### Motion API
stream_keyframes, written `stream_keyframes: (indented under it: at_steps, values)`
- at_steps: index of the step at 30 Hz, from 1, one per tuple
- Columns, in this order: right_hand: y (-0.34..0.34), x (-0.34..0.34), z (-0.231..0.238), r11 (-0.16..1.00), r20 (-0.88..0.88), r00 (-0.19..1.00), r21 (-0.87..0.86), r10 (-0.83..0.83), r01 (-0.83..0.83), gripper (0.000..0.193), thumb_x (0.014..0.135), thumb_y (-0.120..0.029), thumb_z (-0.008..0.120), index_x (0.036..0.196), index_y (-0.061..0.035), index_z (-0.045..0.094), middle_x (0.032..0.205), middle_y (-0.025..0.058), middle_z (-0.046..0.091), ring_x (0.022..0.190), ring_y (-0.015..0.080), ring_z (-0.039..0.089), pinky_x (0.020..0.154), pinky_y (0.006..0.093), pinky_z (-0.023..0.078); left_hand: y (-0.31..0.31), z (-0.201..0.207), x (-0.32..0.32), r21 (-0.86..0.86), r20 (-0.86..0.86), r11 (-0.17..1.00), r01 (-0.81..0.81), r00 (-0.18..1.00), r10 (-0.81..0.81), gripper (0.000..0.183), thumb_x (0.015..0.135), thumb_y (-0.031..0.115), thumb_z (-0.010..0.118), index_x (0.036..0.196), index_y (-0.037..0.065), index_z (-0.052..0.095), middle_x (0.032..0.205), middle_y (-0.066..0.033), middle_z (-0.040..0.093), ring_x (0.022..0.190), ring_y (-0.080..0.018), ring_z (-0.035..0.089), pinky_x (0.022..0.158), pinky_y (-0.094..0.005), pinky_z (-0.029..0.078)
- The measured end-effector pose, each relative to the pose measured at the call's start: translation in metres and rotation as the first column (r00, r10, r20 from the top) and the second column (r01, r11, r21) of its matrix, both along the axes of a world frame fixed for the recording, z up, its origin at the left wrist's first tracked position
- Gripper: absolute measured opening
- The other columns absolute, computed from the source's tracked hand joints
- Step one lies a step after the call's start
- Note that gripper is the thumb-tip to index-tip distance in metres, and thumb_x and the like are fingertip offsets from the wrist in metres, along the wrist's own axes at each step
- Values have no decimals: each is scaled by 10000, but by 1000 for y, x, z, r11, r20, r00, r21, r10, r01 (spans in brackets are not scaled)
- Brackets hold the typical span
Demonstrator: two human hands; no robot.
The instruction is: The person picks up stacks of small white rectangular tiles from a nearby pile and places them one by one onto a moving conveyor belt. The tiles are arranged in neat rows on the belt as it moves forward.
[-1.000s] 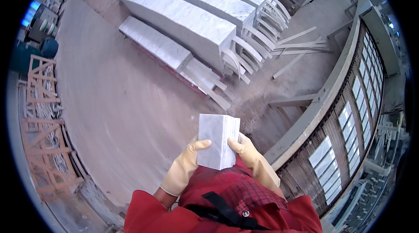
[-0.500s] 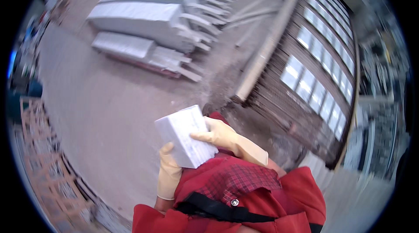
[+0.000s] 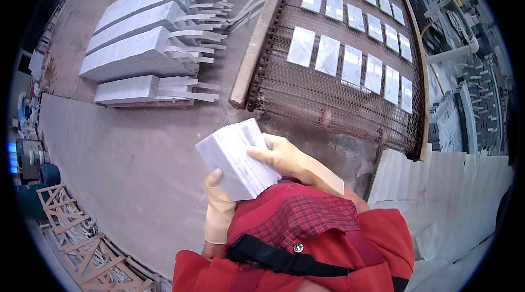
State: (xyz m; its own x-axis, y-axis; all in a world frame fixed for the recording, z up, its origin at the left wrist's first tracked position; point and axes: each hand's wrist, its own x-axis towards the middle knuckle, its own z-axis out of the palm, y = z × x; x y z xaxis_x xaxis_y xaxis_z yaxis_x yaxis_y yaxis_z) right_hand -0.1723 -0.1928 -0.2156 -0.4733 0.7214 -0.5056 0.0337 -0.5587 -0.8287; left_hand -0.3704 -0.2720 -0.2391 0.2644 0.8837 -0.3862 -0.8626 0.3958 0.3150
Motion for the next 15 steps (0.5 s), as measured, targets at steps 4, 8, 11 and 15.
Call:
stream_keyframes:
  at_steps: [4, 8, 11, 15]
  values:
    - [-20, 52, -11, 993, 62, 991, -14, -117, 118, 518, 1014, -376, 777, 1338, 20, 696, 1215, 113, 767, 1083, 160, 710, 960, 330, 558, -9, -18, 41, -48, 103, 996, 73, 992, -68, 943, 867, 480, 778, 1634, 54, 434, 1564, -187, 578, 1419, -366, 572, 1247, -540, 412]
    - [-33, 83, -16, 985, 77, 982, -12, -173, 174, 494, 1030, -354, 761, 1337, 27, 693, 1220, 108, 763, 1080, 159, 711, 943, 328, 565, -22, -35, 70, -66, 134, 998, 19, 991, -10, 899, 899, 473, 759, 1630, 55, 443, 1559, -189, 587, 1425, -370, 571, 1243, -541, 417]
    - [-38, 99, -19, 965, 35, 964, 1, -263, 263, 502, 1040, -350, 755, 1355, 32, 677, 1239, 106, 753, 1094, 157, 703, 948, 327, 563, -27, -33, 83, -90, 105, 993, -71, 991, 81, 864, 919, 461, 744, 1623, 54, 452, 1556, -190, 592, 1415, -374, 583, 1235, -542, 425]
    - [-29, 104, -37, 904, 42, 903, 44, -427, 425, 510, 1041, -378, 755, 1327, 35, 667, 1228, 93, 748, 1084, 148, 691, 966, 335, 548, -38, -51, 64, -43, 14, 990, -134, 991, 135, 854, 914, 459, 736, 1615, 56, 460, 1540, -187, 599, 1393, -377, 599, 1210, -542, 454]
